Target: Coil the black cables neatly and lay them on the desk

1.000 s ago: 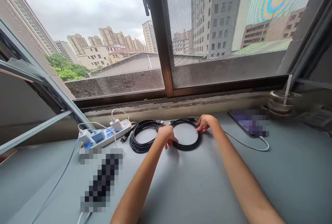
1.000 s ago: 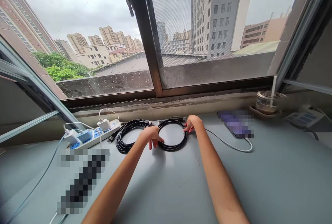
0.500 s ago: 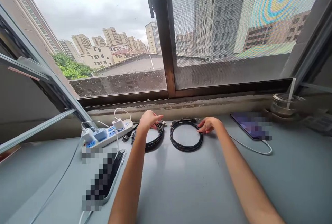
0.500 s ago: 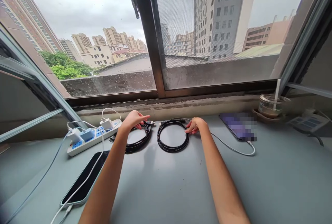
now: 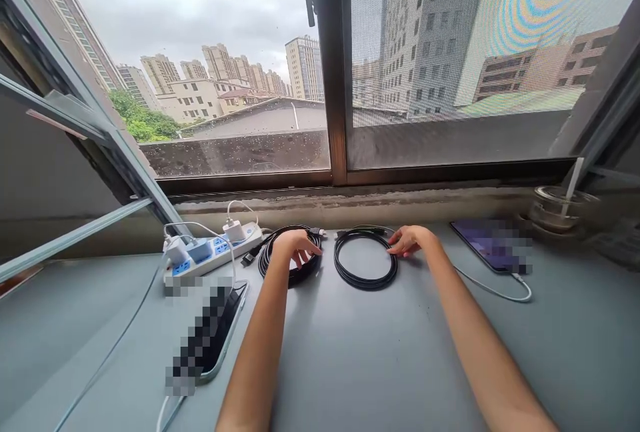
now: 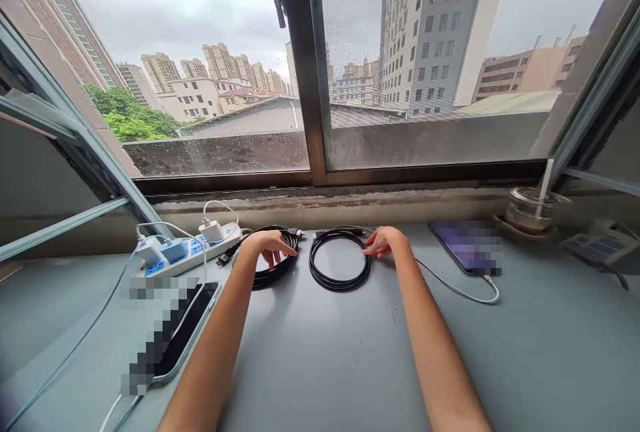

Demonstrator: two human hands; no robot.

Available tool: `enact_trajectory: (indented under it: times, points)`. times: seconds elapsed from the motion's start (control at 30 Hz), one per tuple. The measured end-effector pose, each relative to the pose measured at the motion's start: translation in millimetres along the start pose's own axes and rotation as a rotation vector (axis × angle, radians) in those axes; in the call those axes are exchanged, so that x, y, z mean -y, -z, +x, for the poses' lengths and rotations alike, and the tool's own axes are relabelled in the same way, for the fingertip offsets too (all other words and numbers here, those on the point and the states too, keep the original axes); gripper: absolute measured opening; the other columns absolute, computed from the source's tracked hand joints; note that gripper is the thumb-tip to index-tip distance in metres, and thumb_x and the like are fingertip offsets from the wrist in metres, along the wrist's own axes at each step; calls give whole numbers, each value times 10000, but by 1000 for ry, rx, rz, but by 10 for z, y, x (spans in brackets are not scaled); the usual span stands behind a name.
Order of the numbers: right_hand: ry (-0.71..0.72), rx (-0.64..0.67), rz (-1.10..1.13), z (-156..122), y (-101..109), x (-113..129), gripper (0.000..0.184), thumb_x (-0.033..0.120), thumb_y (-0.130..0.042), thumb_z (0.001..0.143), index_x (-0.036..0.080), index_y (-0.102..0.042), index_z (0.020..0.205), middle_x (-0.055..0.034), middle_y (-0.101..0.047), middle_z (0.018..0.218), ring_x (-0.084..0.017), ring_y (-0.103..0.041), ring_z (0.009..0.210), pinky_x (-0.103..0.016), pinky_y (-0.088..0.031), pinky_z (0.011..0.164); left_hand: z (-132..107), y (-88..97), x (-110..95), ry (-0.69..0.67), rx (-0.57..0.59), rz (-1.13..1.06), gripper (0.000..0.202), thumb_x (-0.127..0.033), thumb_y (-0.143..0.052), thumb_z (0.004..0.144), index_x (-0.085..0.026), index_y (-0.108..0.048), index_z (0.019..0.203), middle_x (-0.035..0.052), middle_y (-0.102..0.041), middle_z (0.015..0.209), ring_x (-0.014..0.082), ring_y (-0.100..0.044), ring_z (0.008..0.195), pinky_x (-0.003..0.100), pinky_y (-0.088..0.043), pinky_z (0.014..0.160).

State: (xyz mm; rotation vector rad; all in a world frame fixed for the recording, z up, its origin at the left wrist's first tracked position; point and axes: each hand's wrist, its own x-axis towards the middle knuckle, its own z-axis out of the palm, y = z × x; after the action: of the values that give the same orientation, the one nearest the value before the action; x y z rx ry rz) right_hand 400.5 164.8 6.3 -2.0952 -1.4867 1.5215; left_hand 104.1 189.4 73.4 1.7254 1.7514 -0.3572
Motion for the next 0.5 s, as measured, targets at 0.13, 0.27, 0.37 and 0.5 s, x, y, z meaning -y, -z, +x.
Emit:
enact_trajectory:
  times: [0.13,0.27,0.37,0.5]
  points:
    - [14,8,4,26,14,-28,343,204,-662,828,122,-553,1143,-43,-662,912,-97,-630,708,-213,-529,647,28,9,66,2,7,17,379,-457,-782,483,-173,-605,660,82,-713,780,236,-678,730,341,-523,728]
    - [26,8,1,66,26,-54,372,219,-699,790,126,-562,1123,-34,-677,861,-111,-649,720,-215,-530,662,75,-36,65,-15,9,54,339,-422,-779,476,-168,-590,596,90,-696,712,240,-670,735,317,-525,692]
    - [35,12,4,97,29,-78,406,230,-726,758,138,-556,1115,-30,-683,831,-116,-657,745,-203,-532,669,41,-39,56,-36,-4,63,325,-430,-758,497,-171,-582,584,76,-667,629,241,-663,720,299,-521,668]
    - [53,11,16,89,31,-107,501,255,-799,655,157,-556,1083,-21,-689,834,-129,-657,802,-182,-528,652,-74,24,80,-63,-41,45,318,-442,-741,515,-178,-615,640,50,-658,646,230,-651,687,296,-508,650]
